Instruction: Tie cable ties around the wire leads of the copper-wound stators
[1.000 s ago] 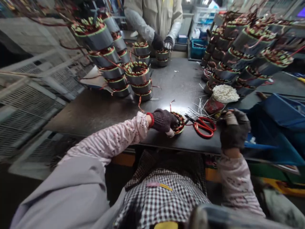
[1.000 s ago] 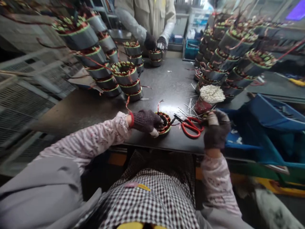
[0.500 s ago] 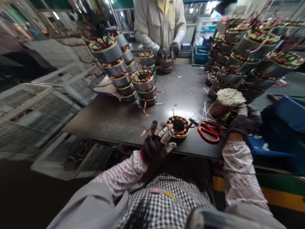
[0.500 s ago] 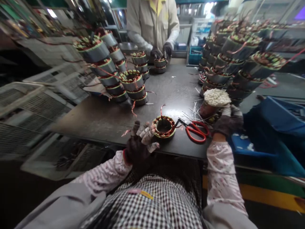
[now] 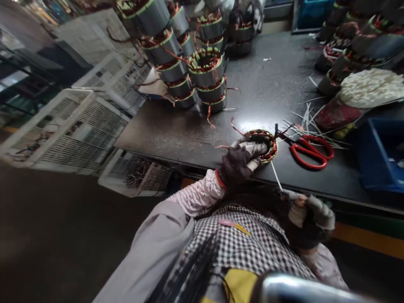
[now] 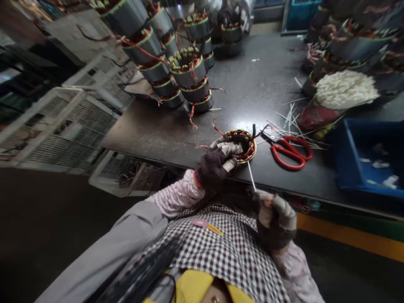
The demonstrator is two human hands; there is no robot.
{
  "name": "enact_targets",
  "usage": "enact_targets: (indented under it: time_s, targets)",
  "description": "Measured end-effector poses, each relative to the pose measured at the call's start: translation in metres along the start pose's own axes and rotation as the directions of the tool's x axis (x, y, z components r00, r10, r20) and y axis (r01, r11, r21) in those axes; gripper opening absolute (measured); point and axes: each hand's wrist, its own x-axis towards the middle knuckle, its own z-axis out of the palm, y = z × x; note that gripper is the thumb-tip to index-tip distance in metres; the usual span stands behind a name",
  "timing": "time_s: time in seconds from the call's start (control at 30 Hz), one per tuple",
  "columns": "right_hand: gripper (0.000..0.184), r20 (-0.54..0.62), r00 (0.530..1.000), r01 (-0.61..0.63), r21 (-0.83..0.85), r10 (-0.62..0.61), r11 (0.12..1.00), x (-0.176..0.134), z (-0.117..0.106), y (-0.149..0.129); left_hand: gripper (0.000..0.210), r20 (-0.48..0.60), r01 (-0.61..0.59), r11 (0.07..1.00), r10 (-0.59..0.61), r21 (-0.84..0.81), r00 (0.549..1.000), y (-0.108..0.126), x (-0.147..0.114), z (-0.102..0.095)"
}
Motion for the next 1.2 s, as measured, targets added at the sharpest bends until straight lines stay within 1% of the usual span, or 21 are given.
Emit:
enact_targets:
  time_s: [0.07,0.1,0.17,0.2,0.27,0.3,0.4,0.47,0.53,0.6,0.63,0.73,0.8,0.87,0.93,0.97,1.0,1.07,1.1,1.13,1.2]
  targets:
    - [0.026,-0.101,0.991,0.089,0.027,-0.086,0.996,-0.009,-0.001,-0.007,0.037,-0.038,0.063,0.998,-0.063,0.023,0.997,0.004,-0.003,0.001]
    - [0.029,-0.116,0.984,0.141,0.043,-0.135,0.989,-0.007,-0.001,-0.011,0.036,-0.034,0.084,0.995,-0.083,0.045,0.996,0.005,-0.002,0.002]
    - [0.031,-0.065,0.978,0.203,0.113,-0.197,0.973,0.002,0.003,-0.017,0.036,-0.009,0.127,0.988,-0.127,0.089,0.992,0.007,0.002,0.003]
    - [0.03,-0.02,0.981,0.194,0.16,-0.194,0.968,0.009,0.008,-0.021,0.037,0.001,0.156,0.983,-0.157,0.1,0.988,0.009,0.005,0.003]
    - [0.025,0.035,0.986,0.148,0.258,-0.162,0.955,0.023,0.019,-0.027,0.038,0.001,0.221,0.972,-0.221,0.077,0.975,0.012,0.009,0.005]
    - [0.021,0.043,0.99,0.117,0.303,-0.137,0.946,0.03,0.024,-0.03,0.036,-0.002,0.252,0.967,-0.252,0.037,0.968,0.013,0.01,0.006]
    - [0.019,0.101,0.995,-0.045,0.437,0.001,0.899,0.048,0.033,-0.038,0.027,-0.005,0.324,0.935,-0.328,-0.142,0.945,0.016,0.011,0.009]
    - [0.023,0.21,0.971,-0.205,0.506,0.11,0.838,0.058,0.03,-0.043,0.02,0.01,0.312,0.927,-0.317,-0.21,0.948,0.016,0.01,0.008]
    - [0.027,0.324,0.931,-0.327,0.531,0.169,0.782,0.066,0.025,-0.047,0.012,0.015,0.264,0.939,-0.268,-0.221,0.963,0.015,0.01,0.005]
    - [0.03,0.376,0.91,-0.362,0.522,0.173,0.772,0.074,0.021,-0.051,0.008,-0.004,0.234,0.947,-0.241,-0.219,0.971,0.015,0.01,0.002]
    - [0.03,0.376,0.912,-0.351,0.514,0.162,0.783,0.078,0.02,-0.053,0.008,-0.018,0.232,0.948,-0.242,-0.218,0.97,0.016,0.01,0.001]
    - [0.029,0.353,0.932,-0.246,0.438,0.087,0.865,0.089,0.023,-0.058,0.01,-0.037,0.227,0.954,-0.238,-0.195,0.971,0.017,0.01,0.0]
    - [0.029,0.385,0.922,-0.186,0.367,0.033,0.911,0.095,0.027,-0.06,0.014,-0.032,0.217,0.963,-0.225,-0.16,0.974,0.017,0.011,0.0]
    - [0.029,0.407,0.913,-0.123,0.323,-0.021,0.938,0.098,0.029,-0.061,0.017,-0.001,0.212,0.969,-0.214,-0.129,0.977,0.018,0.012,-0.001]
    - [0.026,0.341,0.932,0.014,0.299,-0.12,0.954,0.099,0.029,-0.061,0.018,0.037,0.209,0.97,-0.206,-0.124,0.978,0.019,0.013,-0.004]
    - [0.024,0.284,0.939,0.115,0.27,-0.193,0.956,0.1,0.029,-0.06,0.018,0.047,0.206,0.97,-0.201,-0.131,0.978,0.019,0.013,-0.005]
    - [0.022,0.232,0.934,0.22,0.23,-0.273,0.948,0.101,0.029,-0.059,0.017,0.052,0.202,0.969,-0.197,-0.139,0.979,0.02,0.013,-0.006]
    - [0.018,0.172,0.892,0.391,0.17,-0.418,0.904,0.104,0.03,-0.055,0.015,0.036,0.199,0.968,-0.196,-0.154,0.98,0.02,0.013,-0.008]
    - [0.017,0.167,0.865,0.448,0.162,-0.472,0.879,0.108,0.032,-0.053,0.015,0.027,0.196,0.967,-0.195,-0.163,0.98,0.02,0.013,-0.008]
    - [0.017,0.169,0.843,0.486,0.167,-0.511,0.858,0.111,0.035,-0.051,0.016,0.018,0.194,0.965,-0.193,-0.176,0.981,0.019,0.013,-0.008]
    - [0.017,0.167,0.818,0.518,0.206,-0.551,0.83,0.12,0.04,-0.047,0.019,0.007,0.186,0.961,-0.188,-0.207,0.982,0.018,0.013,-0.006]
